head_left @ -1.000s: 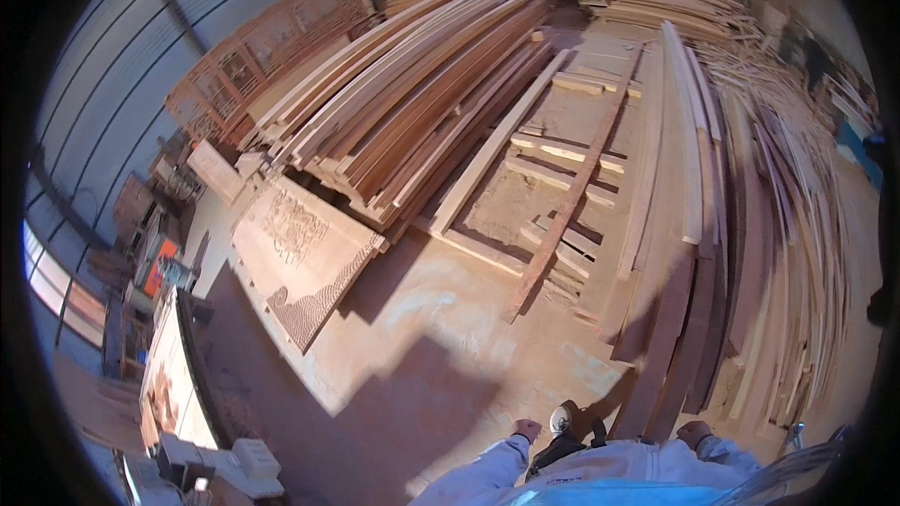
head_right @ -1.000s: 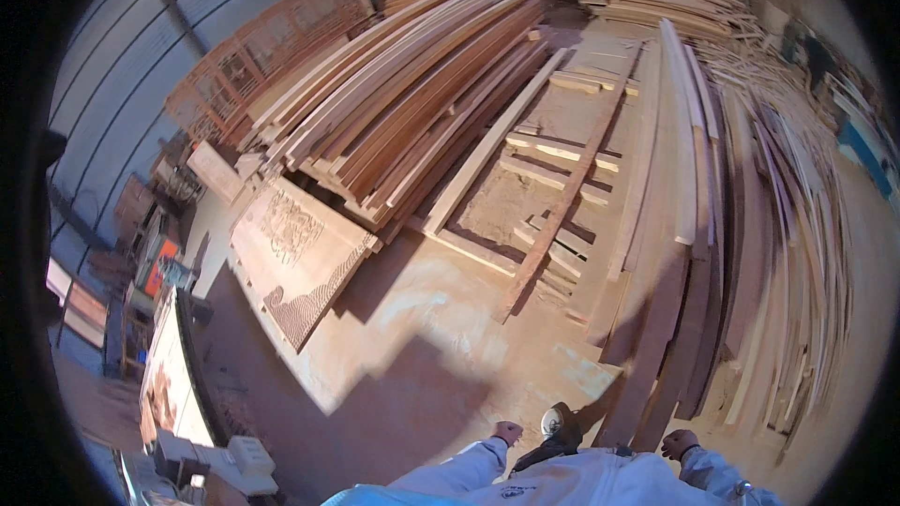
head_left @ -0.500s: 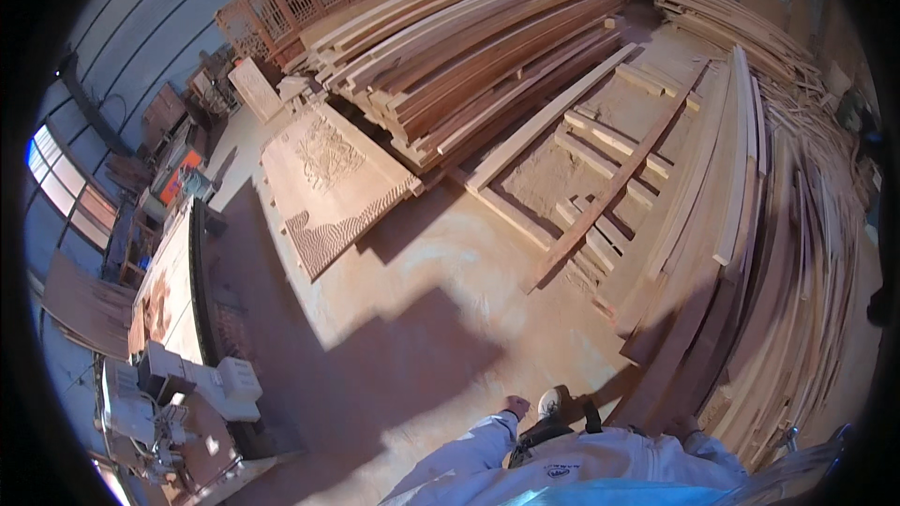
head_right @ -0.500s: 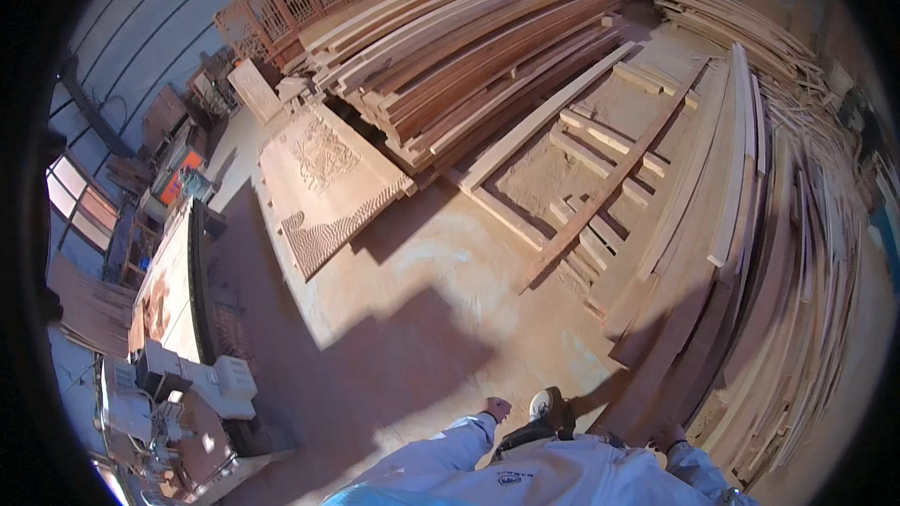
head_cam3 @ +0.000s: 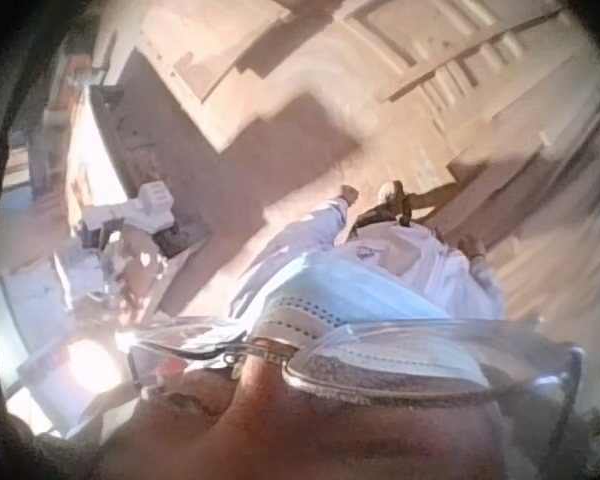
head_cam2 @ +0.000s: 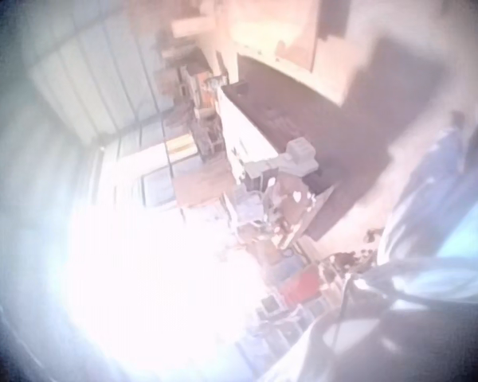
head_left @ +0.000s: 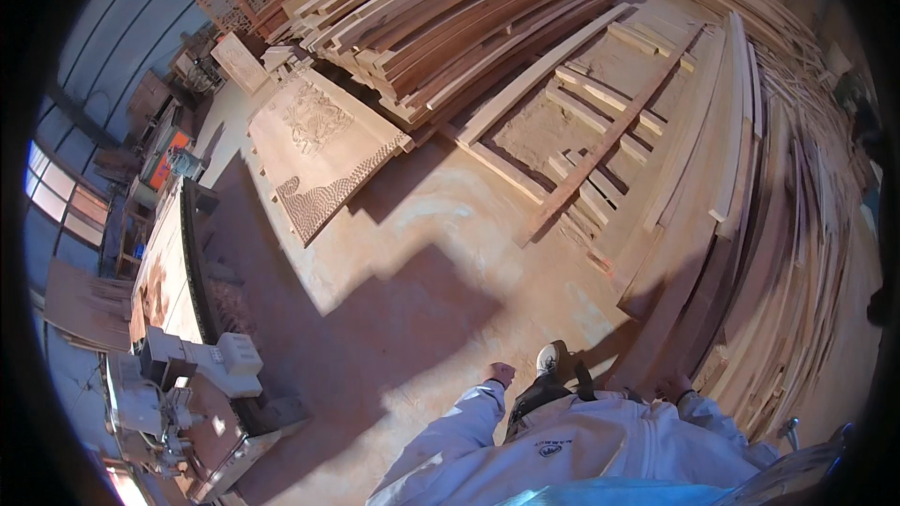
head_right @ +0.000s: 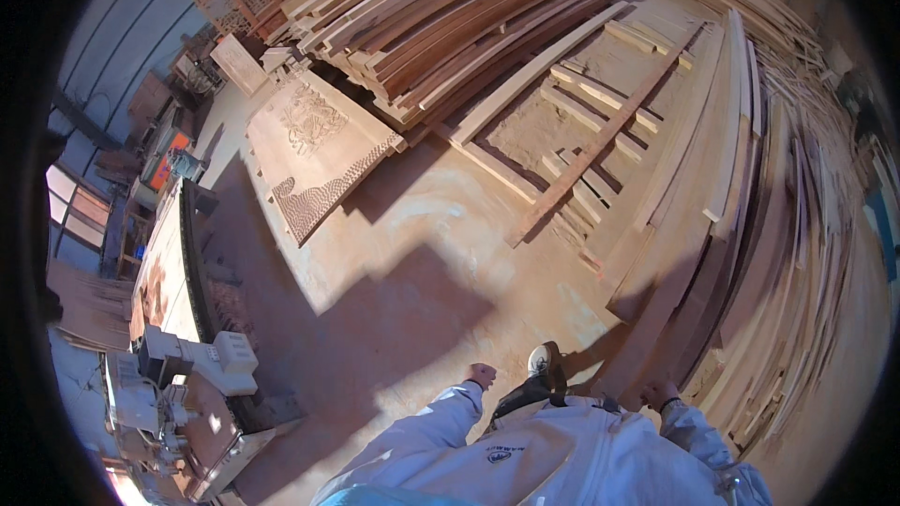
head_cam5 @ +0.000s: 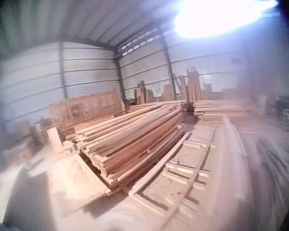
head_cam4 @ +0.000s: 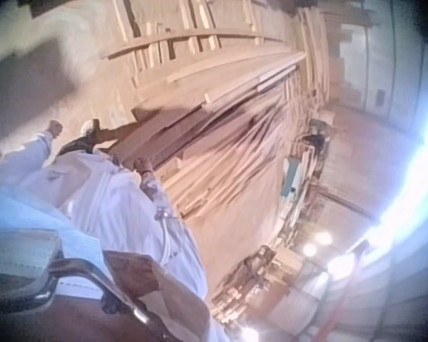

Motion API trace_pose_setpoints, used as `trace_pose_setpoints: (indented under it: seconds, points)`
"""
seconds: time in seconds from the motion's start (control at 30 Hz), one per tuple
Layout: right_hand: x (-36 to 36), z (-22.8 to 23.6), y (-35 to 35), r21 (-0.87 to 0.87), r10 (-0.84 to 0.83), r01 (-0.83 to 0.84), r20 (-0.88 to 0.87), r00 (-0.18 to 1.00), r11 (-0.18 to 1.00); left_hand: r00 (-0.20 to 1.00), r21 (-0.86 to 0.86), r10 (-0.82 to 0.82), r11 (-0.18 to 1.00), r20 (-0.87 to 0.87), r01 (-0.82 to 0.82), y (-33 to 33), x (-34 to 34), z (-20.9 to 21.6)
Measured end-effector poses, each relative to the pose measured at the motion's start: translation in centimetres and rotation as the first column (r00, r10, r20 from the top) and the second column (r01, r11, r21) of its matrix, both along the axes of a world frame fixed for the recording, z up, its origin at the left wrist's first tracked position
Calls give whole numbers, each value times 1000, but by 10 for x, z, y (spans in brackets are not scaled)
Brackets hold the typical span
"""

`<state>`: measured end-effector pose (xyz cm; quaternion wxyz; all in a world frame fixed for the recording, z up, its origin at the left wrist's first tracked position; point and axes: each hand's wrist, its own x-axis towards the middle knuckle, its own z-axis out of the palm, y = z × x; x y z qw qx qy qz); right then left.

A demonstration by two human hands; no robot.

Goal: The person walks through a woodworking shop, selects a long wooden plank from a pile, measures it with a tape measure, and carries it to a workbench where another person assists in positioning it.

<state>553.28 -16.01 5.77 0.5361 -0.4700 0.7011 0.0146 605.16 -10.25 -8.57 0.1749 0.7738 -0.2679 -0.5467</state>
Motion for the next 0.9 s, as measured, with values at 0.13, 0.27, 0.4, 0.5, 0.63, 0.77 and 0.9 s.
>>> trace_pose_setpoints:
  seconds: [0.13, 0.27, 0.4, 0.5, 0.63, 0.77, 0.9]
  points:
    - [-3, 5, 18, -30, -153, 154, 21, 988, 988, 994, 33, -95, 995, 54, 94, 12, -9, -7]
    - [-13, -12, 60, -28, -370, 377, 137, 919, 926, 978, -3, -201, 980, 64, 201, 34, -23, 20]
    - [-41, -70, 145, -58, 126, -125, 11, 992, 990, 931, 8, -318, 947, 177, 322, 35, -32, 39]
    - [-90, -175, 243, 91, 655, -682, -395, 644, 725, 945, -159, -299, 935, 132, 318, 20, -54, 70]
    - [-80, -148, 264, 127, 763, -777, -340, 550, 617, 969, -228, -205, 946, 136, 232, 67, -39, 51]
    - [-54, -115, 210, 92, 810, -863, -405, 424, 497, 938, -177, -217, 946, 272, 270, 85, -8, 25]
    - [-22, -72, 140, 42, -149, 148, 44, 988, 988, 951, -71, -156, 981, 268, 181, 105, 29, 23]
